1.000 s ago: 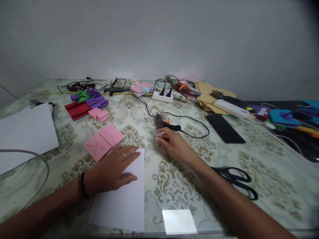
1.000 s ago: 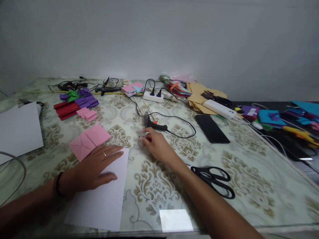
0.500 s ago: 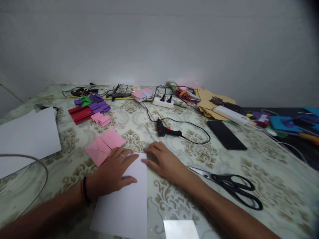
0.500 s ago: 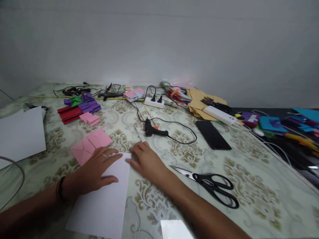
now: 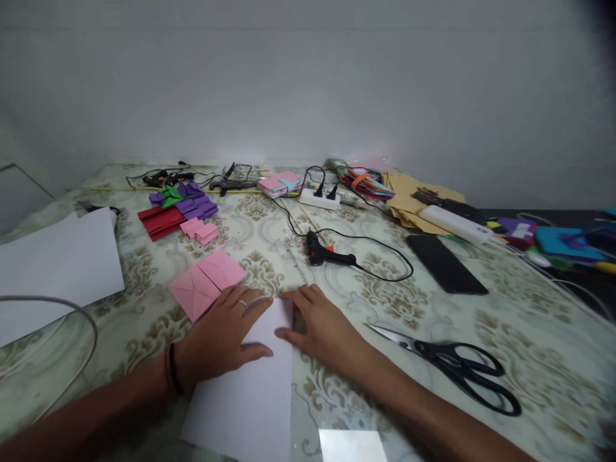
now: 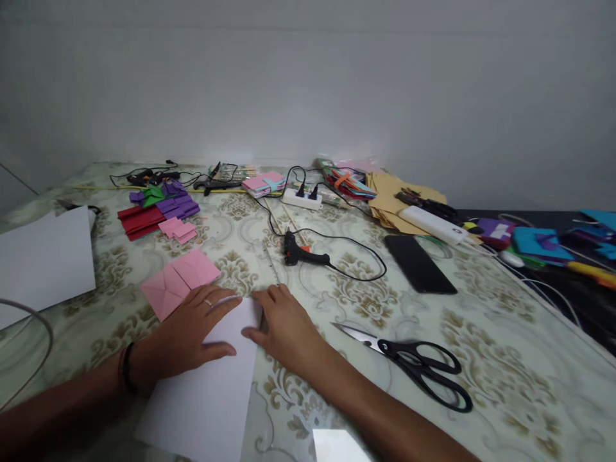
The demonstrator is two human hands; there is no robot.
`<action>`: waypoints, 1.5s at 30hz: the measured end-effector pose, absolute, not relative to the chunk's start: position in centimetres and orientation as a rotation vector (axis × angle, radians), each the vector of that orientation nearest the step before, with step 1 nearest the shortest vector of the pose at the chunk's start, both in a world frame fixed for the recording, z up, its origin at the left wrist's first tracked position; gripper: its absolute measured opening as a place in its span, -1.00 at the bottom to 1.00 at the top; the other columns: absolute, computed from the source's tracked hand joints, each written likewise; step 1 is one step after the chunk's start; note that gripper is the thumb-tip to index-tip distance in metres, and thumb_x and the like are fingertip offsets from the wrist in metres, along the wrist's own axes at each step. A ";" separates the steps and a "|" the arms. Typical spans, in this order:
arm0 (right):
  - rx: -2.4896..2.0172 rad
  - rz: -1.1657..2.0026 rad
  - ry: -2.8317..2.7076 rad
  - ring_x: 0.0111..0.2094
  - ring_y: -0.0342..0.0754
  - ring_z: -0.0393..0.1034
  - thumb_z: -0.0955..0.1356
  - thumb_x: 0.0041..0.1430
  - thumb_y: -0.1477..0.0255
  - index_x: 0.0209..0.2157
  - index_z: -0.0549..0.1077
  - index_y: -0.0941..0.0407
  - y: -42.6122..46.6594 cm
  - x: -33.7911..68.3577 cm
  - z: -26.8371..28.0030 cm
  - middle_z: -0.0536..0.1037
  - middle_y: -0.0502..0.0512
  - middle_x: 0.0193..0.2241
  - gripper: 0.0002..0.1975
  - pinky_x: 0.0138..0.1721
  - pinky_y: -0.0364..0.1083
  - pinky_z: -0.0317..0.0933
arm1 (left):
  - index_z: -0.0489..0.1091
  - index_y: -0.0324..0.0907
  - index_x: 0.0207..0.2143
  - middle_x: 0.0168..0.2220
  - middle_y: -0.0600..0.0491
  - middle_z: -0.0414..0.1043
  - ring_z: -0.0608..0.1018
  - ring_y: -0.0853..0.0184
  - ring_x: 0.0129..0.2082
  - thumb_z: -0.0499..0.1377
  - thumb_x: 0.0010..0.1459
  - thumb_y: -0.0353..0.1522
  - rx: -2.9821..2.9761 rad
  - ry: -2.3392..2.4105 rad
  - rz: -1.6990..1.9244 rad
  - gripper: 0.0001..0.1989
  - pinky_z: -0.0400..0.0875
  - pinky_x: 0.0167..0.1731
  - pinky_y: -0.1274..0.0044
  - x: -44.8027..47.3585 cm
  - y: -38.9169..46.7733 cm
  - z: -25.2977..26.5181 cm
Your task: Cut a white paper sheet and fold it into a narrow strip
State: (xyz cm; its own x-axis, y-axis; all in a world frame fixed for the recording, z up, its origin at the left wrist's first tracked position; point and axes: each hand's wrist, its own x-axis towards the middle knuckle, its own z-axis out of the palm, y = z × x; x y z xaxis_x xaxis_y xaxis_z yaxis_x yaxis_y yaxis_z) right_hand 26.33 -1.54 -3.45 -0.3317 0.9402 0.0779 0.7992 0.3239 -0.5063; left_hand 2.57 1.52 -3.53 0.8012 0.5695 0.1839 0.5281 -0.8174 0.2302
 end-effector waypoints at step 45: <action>-1.380 0.380 -1.759 -0.39 -0.06 0.28 0.38 0.32 0.37 0.02 0.45 0.12 -0.3 29.4 -1.0 0.35 -0.01 -0.38 -0.73 -0.31 -0.05 0.25 | 0.40 -0.18 -0.53 -0.51 0.17 0.31 0.31 0.42 -0.47 0.24 0.20 -0.19 1.722 1.151 0.789 -0.68 0.21 -0.41 0.56 0.8 4.5 0.1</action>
